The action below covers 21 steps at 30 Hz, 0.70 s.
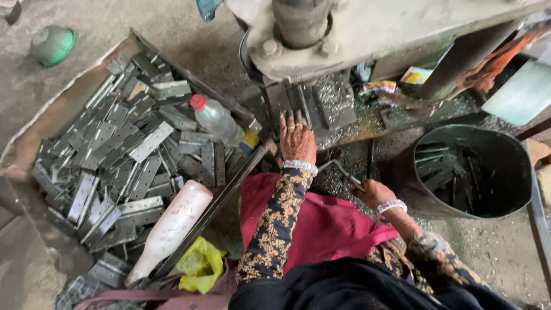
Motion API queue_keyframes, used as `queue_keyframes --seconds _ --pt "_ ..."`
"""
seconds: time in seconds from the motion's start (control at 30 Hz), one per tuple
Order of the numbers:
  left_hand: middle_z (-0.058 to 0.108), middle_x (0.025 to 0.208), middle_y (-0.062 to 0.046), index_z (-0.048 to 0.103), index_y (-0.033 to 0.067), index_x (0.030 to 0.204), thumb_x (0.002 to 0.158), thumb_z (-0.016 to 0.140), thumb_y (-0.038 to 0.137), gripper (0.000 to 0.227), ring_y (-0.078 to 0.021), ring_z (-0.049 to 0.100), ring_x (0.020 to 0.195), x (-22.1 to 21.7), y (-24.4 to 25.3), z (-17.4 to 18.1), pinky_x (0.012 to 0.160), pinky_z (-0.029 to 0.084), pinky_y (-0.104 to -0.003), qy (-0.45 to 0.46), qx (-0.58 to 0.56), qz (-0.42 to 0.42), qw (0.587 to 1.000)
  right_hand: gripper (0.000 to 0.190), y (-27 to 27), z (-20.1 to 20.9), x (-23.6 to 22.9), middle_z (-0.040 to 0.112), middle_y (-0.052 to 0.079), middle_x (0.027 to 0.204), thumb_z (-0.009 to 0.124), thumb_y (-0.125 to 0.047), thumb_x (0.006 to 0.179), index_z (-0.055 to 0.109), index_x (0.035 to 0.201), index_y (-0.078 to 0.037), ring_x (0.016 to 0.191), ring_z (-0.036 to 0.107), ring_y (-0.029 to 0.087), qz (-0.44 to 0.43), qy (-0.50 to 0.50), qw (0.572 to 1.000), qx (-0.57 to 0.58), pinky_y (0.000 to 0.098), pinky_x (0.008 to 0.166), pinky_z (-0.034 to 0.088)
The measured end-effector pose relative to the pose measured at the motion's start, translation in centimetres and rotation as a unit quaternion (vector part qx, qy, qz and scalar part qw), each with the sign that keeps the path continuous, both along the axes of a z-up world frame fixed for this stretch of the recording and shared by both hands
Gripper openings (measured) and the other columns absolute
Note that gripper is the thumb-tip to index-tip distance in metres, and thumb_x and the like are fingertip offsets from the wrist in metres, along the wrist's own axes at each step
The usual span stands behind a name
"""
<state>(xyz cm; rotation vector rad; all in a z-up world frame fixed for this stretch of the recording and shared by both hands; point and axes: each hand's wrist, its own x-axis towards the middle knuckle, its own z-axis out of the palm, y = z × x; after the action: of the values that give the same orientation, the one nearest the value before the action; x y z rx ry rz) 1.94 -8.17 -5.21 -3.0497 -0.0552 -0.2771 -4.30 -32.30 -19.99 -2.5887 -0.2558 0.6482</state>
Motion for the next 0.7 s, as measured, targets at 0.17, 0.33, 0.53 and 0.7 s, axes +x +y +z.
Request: queue_keyframes --seconds 0.17,0.33,0.53,0.7 --pt "0.051 0.155 -0.013 0.069 0.004 0.129 0.103 0.045 0.025 0.041 -0.0321 0.039 0.147 2.5 0.2 -0.8 0.129 0.009 -0.049 0.02 0.033 0.017 0.999 0.058 0.5 6.7 0.8 0.075 0.022 0.088 0.059 -0.06 0.092 0.058 0.122 -0.011 0.081 0.074 0.041 0.029 -0.046 0.998 -0.037 0.0535 0.072 0.059" --pt "0.048 0.154 -0.01 0.068 0.0035 0.13 0.098 0.045 0.024 0.044 -0.0317 0.036 0.146 4.1 0.6 -1.3 0.126 0.008 -0.049 -0.048 0.011 0.009 0.999 0.049 0.7 5.5 -0.2 0.076 0.019 0.088 0.056 -0.059 0.096 0.063 0.113 -0.013 0.081 0.074 0.039 -0.001 -0.062 0.997 -0.055 0.0528 0.071 0.059" --pt "0.049 0.157 -0.007 0.072 0.0041 0.123 0.101 0.047 0.022 0.038 -0.0296 0.036 0.149 2.0 1.2 -1.3 0.129 0.009 -0.048 -0.012 0.003 0.012 1.0 0.049 0.2 -0.6 -1.7 0.075 0.019 0.089 0.059 -0.059 0.094 0.066 0.106 -0.013 0.084 0.074 0.04 0.003 -0.064 0.998 -0.021 0.0528 0.074 0.059" --pt "0.049 0.157 -0.003 0.079 0.009 0.108 0.104 0.045 0.021 0.036 -0.031 0.034 0.151 5.6 2.1 0.3 0.13 0.009 -0.049 0.075 -0.03 0.032 0.996 0.051 0.5 5.0 1.3 0.075 0.021 0.088 0.056 -0.059 0.094 0.063 0.115 -0.014 0.084 0.074 0.043 0.017 -0.06 0.997 -0.036 0.0544 0.075 0.058"
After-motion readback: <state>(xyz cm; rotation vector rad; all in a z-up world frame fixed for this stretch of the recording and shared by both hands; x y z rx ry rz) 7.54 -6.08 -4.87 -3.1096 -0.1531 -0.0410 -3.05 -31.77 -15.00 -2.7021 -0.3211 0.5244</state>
